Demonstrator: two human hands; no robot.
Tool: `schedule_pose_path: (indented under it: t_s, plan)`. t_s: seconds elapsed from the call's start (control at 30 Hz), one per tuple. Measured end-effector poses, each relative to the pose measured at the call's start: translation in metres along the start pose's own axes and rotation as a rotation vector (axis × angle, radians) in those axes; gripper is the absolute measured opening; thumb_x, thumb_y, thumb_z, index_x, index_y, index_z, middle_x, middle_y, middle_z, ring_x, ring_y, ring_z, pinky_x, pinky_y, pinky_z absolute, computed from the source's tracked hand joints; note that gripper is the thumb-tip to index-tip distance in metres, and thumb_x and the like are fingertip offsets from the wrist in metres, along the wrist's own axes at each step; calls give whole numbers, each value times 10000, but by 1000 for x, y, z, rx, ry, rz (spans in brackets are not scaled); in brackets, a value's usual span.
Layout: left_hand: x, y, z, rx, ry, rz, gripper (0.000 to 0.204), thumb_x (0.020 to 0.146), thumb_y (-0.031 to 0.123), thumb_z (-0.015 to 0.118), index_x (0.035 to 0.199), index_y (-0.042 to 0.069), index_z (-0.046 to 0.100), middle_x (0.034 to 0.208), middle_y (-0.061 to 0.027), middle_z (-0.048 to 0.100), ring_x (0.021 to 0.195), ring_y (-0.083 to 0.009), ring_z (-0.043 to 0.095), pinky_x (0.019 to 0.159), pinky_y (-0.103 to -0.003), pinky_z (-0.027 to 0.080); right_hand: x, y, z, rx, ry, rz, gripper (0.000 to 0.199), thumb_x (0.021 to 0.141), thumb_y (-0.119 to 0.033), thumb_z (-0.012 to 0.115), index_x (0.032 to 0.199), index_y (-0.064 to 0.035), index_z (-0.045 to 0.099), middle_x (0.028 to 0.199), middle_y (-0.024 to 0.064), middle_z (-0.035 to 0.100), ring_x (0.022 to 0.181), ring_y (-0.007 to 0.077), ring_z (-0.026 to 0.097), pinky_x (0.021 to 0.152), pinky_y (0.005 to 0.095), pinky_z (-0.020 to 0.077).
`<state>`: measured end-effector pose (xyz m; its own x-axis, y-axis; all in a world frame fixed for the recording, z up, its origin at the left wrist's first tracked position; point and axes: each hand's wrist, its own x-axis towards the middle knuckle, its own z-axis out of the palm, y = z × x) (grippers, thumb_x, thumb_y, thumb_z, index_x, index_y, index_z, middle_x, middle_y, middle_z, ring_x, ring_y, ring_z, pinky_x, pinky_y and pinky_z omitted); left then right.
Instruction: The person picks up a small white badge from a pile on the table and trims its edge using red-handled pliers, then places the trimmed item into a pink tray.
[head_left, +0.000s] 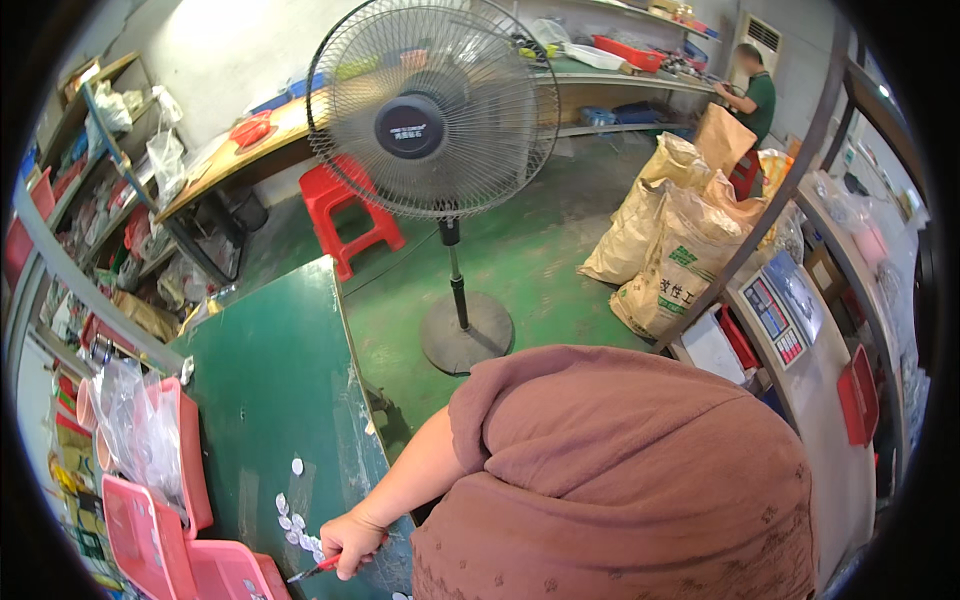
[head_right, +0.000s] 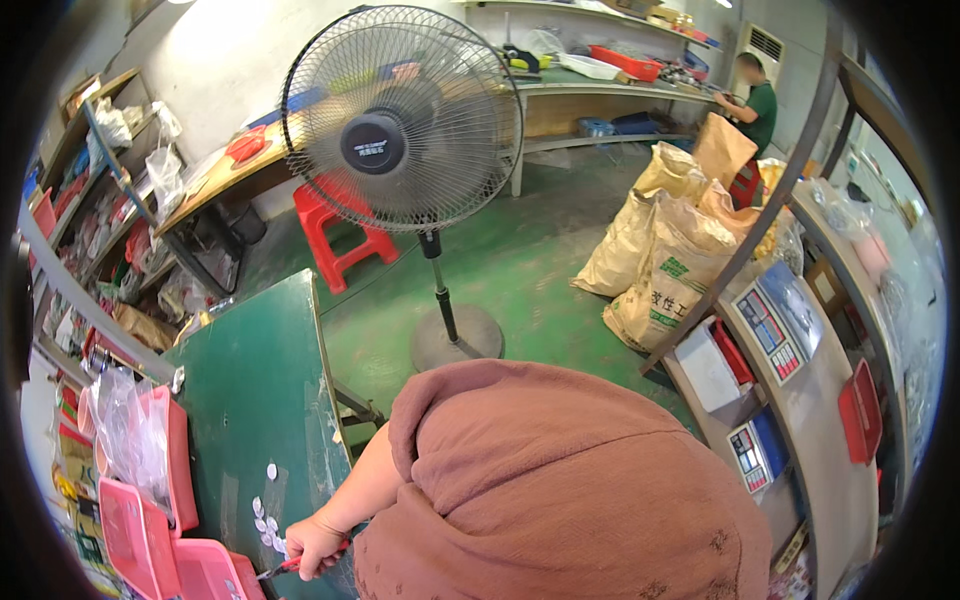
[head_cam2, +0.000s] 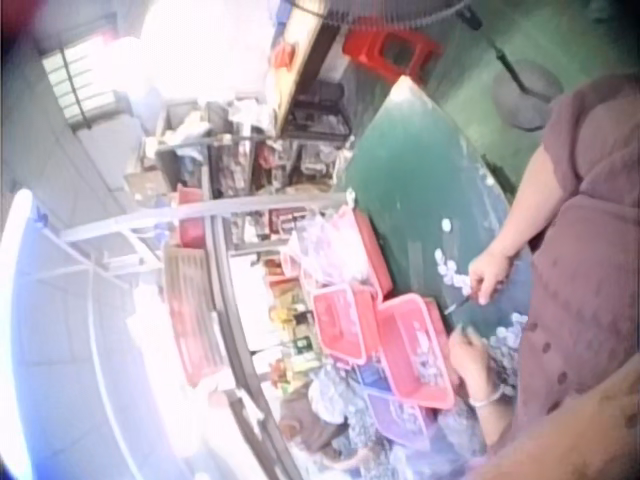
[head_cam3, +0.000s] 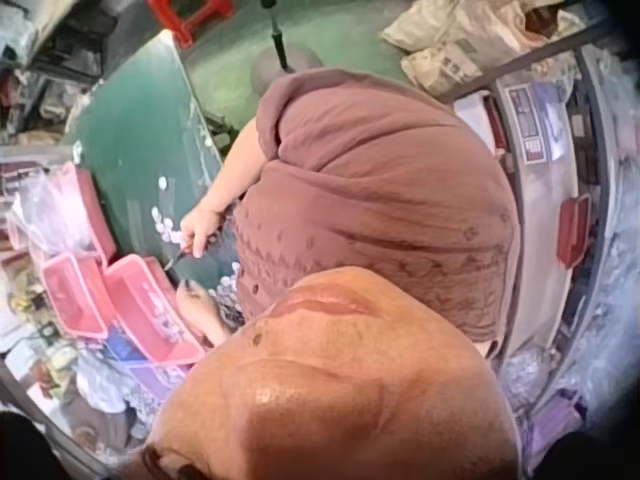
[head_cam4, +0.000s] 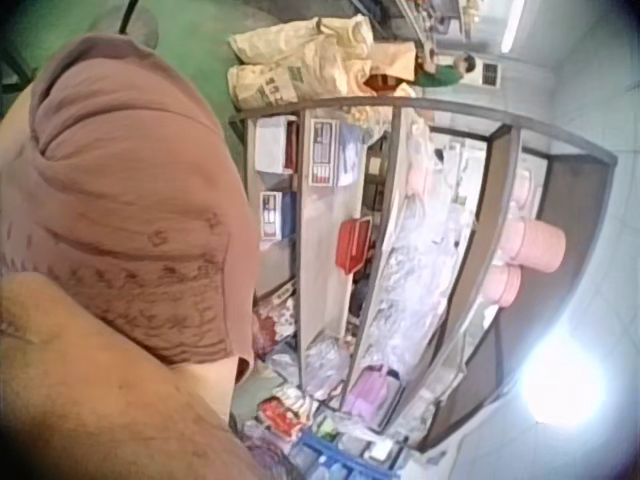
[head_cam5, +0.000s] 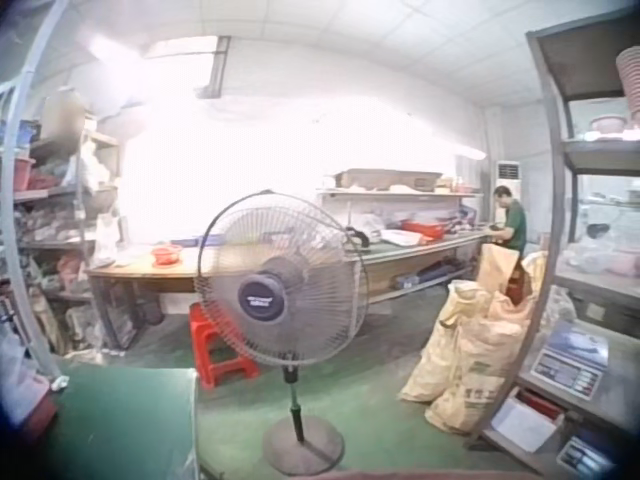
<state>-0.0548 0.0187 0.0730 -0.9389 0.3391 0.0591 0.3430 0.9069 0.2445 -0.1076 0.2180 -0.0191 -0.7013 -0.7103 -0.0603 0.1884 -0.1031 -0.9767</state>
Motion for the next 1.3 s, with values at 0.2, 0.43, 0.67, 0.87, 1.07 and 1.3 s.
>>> schedule_pose_path:
  t_s: [0.2,0.43,0.67,0.87,1.07,1.3]
  plan:
    - [4,-8,12,278,-208,-171,401,822,254,549,1110,-23,507,1006,-232,546,931,-371,530,805,-407,434,11,8,-2,23,-35,-16,189,740,-224,652,698,-52,585,578,10,542,429,91,478,370,229,367]
    - [0,-26,11,219,-62,-38,345,801,248,553,1024,-15,552,942,-223,561,839,-381,540,738,-430,445,24,27,-4,112,-76,-66,144,783,-215,656,793,-94,579,601,-14,529,435,62,440,368,213,339]
    - [-7,-23,-3,234,-303,-263,353,767,242,602,992,-24,547,901,-235,601,809,-382,573,734,-431,449,25,28,-4,129,-73,-42,151,781,-213,660,791,-88,575,612,-11,541,434,62,445,365,210,336]
    - [-9,-47,8,70,-249,-252,260,749,193,639,874,-26,572,828,-226,610,746,-367,576,695,-412,455,26,29,-3,142,-75,-57,150,782,-211,658,815,-89,579,618,-7,547,438,62,449,366,210,336]
    - [-11,-49,9,-9,-245,-221,174,734,121,630,786,-27,557,706,-184,585,626,-309,531,639,-397,446,25,29,-3,117,-51,-43,172,780,-220,660,856,-87,583,629,-2,553,446,72,460,377,219,349]
    - [-18,-47,13,-336,-49,-277,124,730,69,586,738,-8,489,623,-115,508,551,-197,463,528,-338,419,22,28,-2,93,-38,-51,208,775,-231,664,907,-88,591,631,3,558,448,77,463,381,222,353]
